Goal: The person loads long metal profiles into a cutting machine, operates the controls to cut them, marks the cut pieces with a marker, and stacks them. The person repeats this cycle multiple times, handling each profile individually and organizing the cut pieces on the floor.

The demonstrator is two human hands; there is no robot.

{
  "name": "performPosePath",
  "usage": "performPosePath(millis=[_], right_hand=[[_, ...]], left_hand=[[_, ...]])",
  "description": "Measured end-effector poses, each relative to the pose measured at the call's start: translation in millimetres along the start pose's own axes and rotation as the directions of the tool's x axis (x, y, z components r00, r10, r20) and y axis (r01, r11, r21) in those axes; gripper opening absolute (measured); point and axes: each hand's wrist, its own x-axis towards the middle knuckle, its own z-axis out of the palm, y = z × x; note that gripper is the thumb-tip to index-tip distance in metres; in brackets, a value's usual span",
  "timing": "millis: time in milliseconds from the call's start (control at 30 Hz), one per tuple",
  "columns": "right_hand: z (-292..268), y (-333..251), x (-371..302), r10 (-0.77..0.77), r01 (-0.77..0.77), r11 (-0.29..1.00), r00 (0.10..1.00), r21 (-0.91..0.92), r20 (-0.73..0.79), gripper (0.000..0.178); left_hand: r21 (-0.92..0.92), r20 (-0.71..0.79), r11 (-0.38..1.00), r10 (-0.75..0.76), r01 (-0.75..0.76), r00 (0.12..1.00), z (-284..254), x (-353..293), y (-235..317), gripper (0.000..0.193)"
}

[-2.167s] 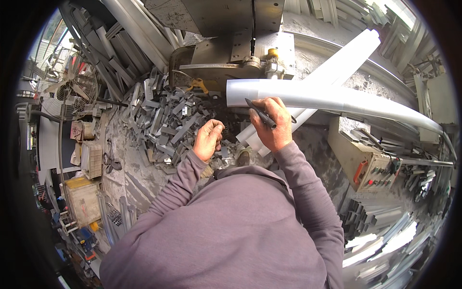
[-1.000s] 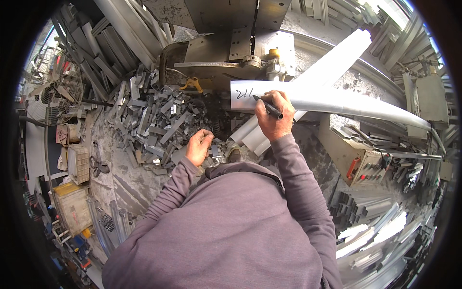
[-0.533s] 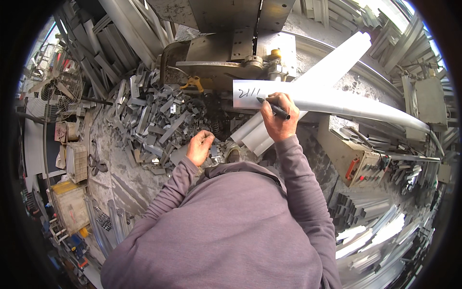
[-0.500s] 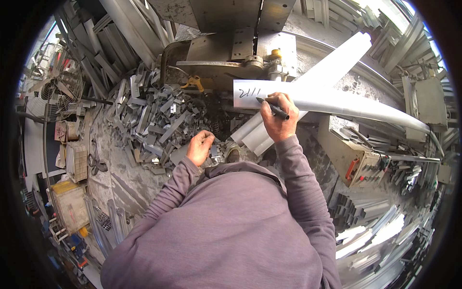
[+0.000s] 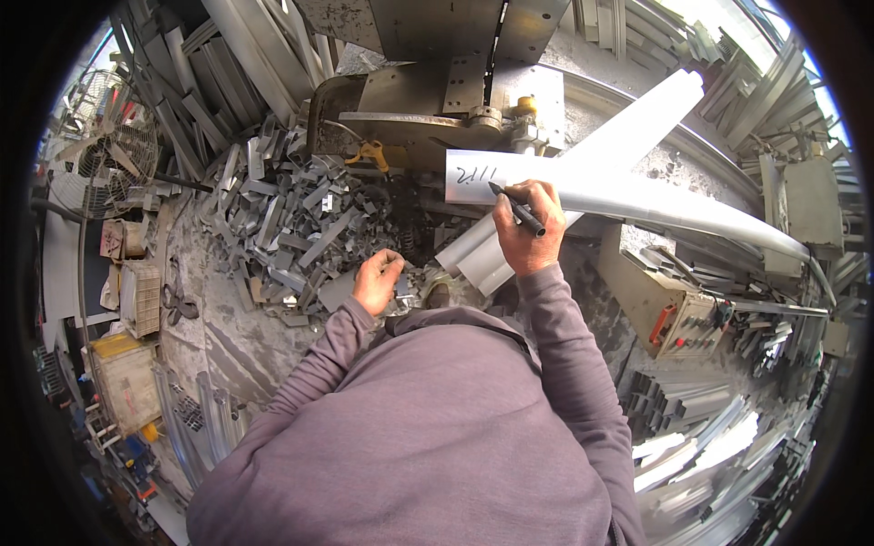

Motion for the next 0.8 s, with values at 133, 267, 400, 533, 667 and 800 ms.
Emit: performPosePath(millis=[133,267,400,533,667,800], right_hand=[[-17.2,21.2,2.9,0.065,-0.066,0.998,0.996,-0.010,-0.060,0.013],[-31.4,41.2,2.8,0.110,-0.114,0.993,0.989,-0.036,-0.102,0.015],[-41.8,51.1,0.6,0.205,-0.205,0.979,0.973,0.006,-0.110,0.015],[-45.1,51.4,2.4,0.161,-0.160,0.987,0.984,0.019,-0.071,0.015],[-41.0,48.5,11.9,0.059,-0.059,0.998,0.998,0.009,-0.039,0.016],[-35.5,48.5,22.2,-0.015,0.015,0.992,1.000,-0.125,-0.001,0.018]], left_hand=[[0.003,0.011,1.000,-0.006,0.006,1.000,2.7,-6.0,8.0,0.019],[-0.274,0.143,0.957,-0.062,0.099,0.988,4.8,-13.3,30.4,0.015],[-0.773,0.417,0.494,-0.078,0.398,0.906,11.2,-15.3,56.7,0.015],[-0.851,0.485,0.247,0.028,0.464,0.874,29.1,-8.4,75.4,0.016],[-0.845,0.488,0.259,0.018,0.467,0.873,43.4,-2.7,85.2,0.015],[-0.816,0.429,0.403,-0.056,0.414,0.901,52.5,-3.3,87.6,0.014]])
